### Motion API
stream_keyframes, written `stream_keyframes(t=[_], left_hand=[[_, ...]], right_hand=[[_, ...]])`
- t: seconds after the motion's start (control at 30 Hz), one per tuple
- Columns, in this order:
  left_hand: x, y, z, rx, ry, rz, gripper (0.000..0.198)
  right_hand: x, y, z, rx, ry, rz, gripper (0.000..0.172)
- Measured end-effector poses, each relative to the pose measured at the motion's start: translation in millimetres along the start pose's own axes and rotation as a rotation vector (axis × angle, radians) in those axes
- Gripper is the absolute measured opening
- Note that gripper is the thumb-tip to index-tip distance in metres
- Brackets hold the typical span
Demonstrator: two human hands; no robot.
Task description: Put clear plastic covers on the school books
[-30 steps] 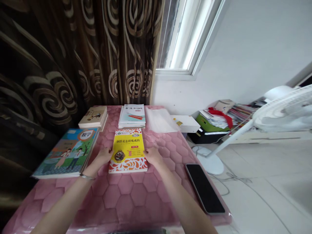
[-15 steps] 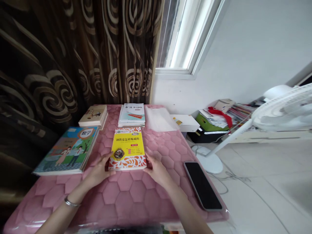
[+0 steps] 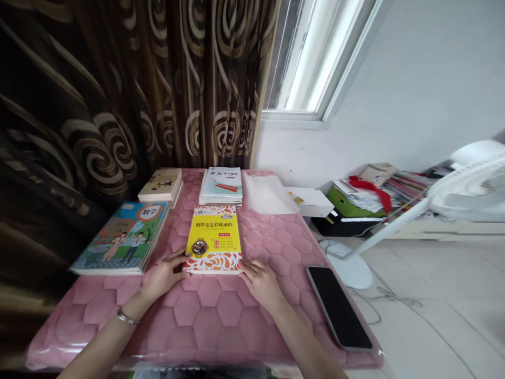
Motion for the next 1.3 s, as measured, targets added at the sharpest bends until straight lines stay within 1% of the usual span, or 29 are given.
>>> stream_keyframes(t=[0.1, 0.2, 0.33, 0.43, 0.5, 0.6, 0.67, 0.77, 0.97, 1.1, 1.23, 1.3], left_hand=[[-1, 1.9, 0, -0.037, 0.001, -0.029, 0.040], [-1, 2.2, -1, -0.051, -0.003, -0.061, 0.039], [-1, 1.9, -2, -0.054, -0.006, -0.080, 0.037], [-3, 0.2, -4, -0.054, -0.003, -0.071, 0.038], [-6, -2.1, -6, -0.050, 0.010, -0.065, 0.040], [-11, -5.1, -8, -0.056, 0.054, -0.060, 0.042], [-14, -6.3, -9, -0.068, 0.073, -0.062, 0.042], [-15, -7.9, -9, -0.084, 0.064, -0.069, 0.040], [-9, -14.3, -10, -0.106, 0.027, -0.018, 0.037], [-9, -15.9, -12, -0.123, 0.006, 0.020, 0.037], [-11, -14.0, -11, -0.146, -0.011, 0.003, 0.044], [-11, -13.9, -10, -0.138, -0.005, 0.006, 0.047]], right_hand=[[0, 1, 0, -0.017, -0.017, 0.013, 0.025], [-2, -2, -1, 0.008, -0.042, -0.005, 0.030], [-1, -6, -3, 0.042, -0.032, -0.021, 0.031], [-1, -3, -2, 0.044, -0.041, 0.015, 0.030], [-2, 1, 0, 0.035, -0.075, 0.062, 0.031], [-6, 4, 3, 0.037, -0.149, 0.095, 0.047], [-5, 3, 5, 0.058, -0.155, 0.083, 0.054], [-2, -2, 6, 0.071, -0.122, 0.045, 0.050], [-2, -6, 3, 0.059, -0.124, -0.039, 0.043], [-1, -4, 2, 0.057, -0.125, -0.002, 0.045], [-3, -1, 4, 0.044, -0.177, 0.020, 0.052], [-2, -1, 7, 0.056, -0.181, 0.021, 0.050]])
Point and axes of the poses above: each hand's wrist, its own z-axis towards the middle knuckle, its own y-axis out of the back of the hand, x = y × z, the point moved 6 cm from there along z, towards the middle knuckle, and after that the axes turned 4 degrees about x, right-handed, at the moved point
